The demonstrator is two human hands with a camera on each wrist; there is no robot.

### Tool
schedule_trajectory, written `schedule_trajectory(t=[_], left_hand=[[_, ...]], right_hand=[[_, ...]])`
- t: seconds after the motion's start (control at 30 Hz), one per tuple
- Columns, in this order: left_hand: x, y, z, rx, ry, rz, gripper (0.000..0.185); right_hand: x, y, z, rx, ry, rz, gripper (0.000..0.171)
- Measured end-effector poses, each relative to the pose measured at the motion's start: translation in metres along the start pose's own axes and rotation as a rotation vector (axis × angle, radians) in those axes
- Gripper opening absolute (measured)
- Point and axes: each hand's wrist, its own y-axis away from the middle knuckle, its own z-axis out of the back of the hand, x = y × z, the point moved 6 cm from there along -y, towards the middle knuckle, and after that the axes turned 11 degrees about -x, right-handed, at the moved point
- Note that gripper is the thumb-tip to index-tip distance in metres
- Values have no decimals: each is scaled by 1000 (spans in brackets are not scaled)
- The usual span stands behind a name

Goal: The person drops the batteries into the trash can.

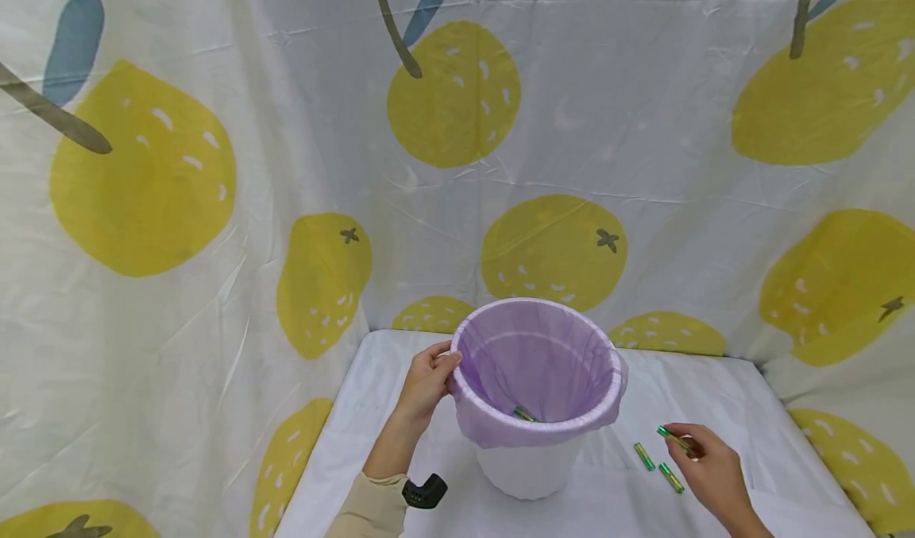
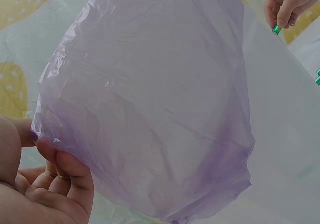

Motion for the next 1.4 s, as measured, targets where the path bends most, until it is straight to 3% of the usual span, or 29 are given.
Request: schedule_trajectory(t=[0.37,1.4], left_hand=[[0,1,1,1,-6,-2,45],[2,-1,0,-13,-3,7,43]], right_hand=[[17,-18,10,-27,-97,113,30],[75,-85,27,-6,-252,171,29]])
